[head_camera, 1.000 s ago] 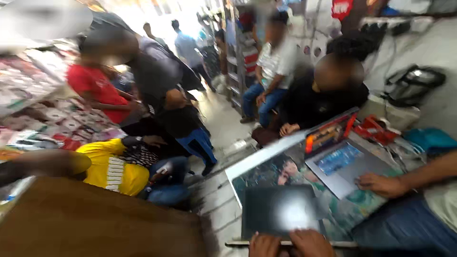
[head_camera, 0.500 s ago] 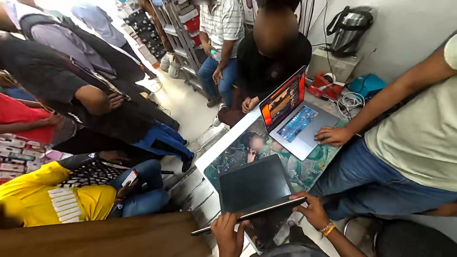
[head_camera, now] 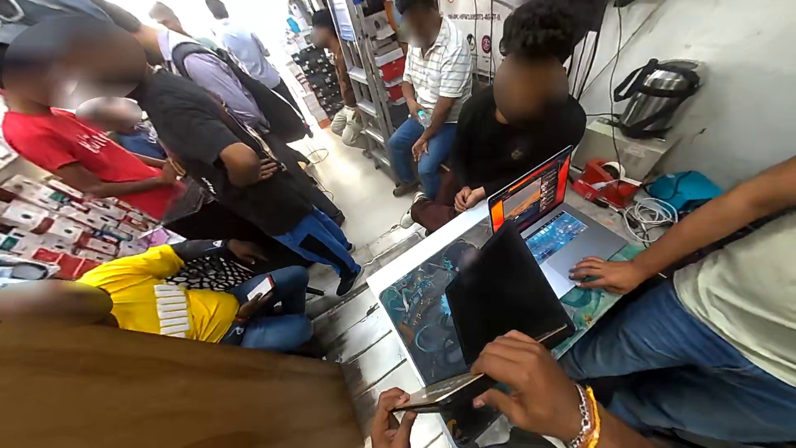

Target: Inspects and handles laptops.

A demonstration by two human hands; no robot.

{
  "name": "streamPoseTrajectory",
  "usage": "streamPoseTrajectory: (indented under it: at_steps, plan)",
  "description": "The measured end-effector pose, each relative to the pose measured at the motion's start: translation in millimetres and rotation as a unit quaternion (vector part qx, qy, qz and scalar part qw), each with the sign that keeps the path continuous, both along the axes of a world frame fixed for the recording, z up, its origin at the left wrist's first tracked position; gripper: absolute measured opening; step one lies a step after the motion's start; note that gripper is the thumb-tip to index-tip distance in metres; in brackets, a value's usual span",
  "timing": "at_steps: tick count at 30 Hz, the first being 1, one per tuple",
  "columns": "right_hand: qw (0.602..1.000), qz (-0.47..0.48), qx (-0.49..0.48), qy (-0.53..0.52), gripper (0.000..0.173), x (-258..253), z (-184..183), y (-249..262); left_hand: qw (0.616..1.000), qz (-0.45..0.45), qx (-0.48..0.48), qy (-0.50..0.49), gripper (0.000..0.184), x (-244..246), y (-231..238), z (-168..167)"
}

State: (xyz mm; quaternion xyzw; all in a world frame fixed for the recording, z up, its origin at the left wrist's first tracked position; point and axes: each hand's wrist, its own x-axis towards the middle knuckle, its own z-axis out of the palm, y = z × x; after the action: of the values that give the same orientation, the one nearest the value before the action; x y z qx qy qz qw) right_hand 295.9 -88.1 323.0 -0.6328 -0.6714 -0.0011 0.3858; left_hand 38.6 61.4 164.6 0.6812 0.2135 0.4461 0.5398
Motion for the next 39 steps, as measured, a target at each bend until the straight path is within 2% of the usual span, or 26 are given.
streamPoseTrajectory:
  at_steps: [4, 7, 10, 12, 14, 16, 18, 20, 23, 25, 26, 29, 31, 33, 36, 39]
  plan:
    - [0.994, 0.031, -0.054, -0.091, 0.023, -27.0, 17.5, 16.3, 0.995, -0.015, -0.100, 0.000, 0.018, -5.0, -19.7, -27.1]
    - [0.983, 0.044, -0.118, -0.132, 0.015, -44.0, 17.0, 26.9, 0.986, -0.010, -0.166, 0.010, 0.022, 0.9, -39.4, -49.2]
    - [0.974, 0.047, -0.159, -0.152, 0.013, -54.7, 12.5, 35.0, 0.978, 0.007, -0.205, 0.036, 0.028, 5.2, -52.8, -51.7]
    - [0.973, 0.042, -0.169, -0.154, 0.013, -57.6, 12.5, 39.7, 0.988, -0.008, -0.153, 0.020, 0.045, 3.6, -50.3, -26.2]
    - [0.973, 0.042, -0.174, -0.149, 0.013, -57.9, 13.1, 42.7, 0.998, -0.020, -0.053, -0.008, 0.060, 8.8, -38.8, 22.4]
    - [0.973, 0.042, -0.171, -0.150, 0.013, -58.3, 12.7, 43.2, 0.999, -0.017, 0.033, -0.020, 0.051, 15.3, -27.2, 68.5]
    - [0.974, 0.032, -0.159, -0.158, 0.015, -55.9, 12.4, 39.5, 0.996, -0.013, 0.089, 0.008, 0.029, 18.2, -16.4, 93.9]
    - [0.977, 0.000, -0.158, -0.144, 0.022, -43.9, 16.3, 25.7, 0.994, -0.024, 0.100, 0.040, 0.021, 16.1, -9.7, 102.7]
    - [0.982, -0.064, -0.141, -0.104, 0.031, 3.3, 18.2, -9.3, 0.993, -0.042, 0.081, 0.074, 0.021, 11.5, -7.4, 111.4]
    - [0.984, -0.084, -0.123, -0.096, 0.034, 33.3, 9.9, -29.5, 0.983, -0.039, 0.117, 0.139, 0.025, 11.2, -9.1, 125.4]
    - [0.986, -0.083, -0.111, -0.093, 0.035, 39.4, 5.9, -35.1, 0.966, -0.030, 0.165, 0.197, 0.030, 13.6, -10.7, 136.9]
    - [0.990, -0.082, -0.058, -0.097, 0.038, 40.7, -3.6, -34.8, 0.874, -0.018, 0.325, 0.360, 0.038, 42.6, -24.0, 172.8]
    - [0.993, -0.068, -0.043, -0.091, 0.038, 40.6, -5.2, -30.6, 0.845, -0.020, 0.386, 0.371, 0.042, 70.4, -36.0, 179.0]
    - [0.994, -0.059, -0.040, -0.085, 0.037, 42.1, -5.7, -29.8, 0.838, -0.004, 0.421, 0.347, 0.043, 92.9, -41.1, 173.7]
    - [0.995, -0.086, -0.028, -0.045, 0.035, 46.2, -11.1, -40.1, 0.851, -0.009, 0.403, 0.337, 0.044, 100.3, -37.8, 170.6]
    - [0.988, -0.142, 0.026, 0.059, 0.037, 55.7, -23.1, -52.3, 0.854, -0.015, 0.377, 0.359, 0.040, 91.9, -38.2, 174.2]
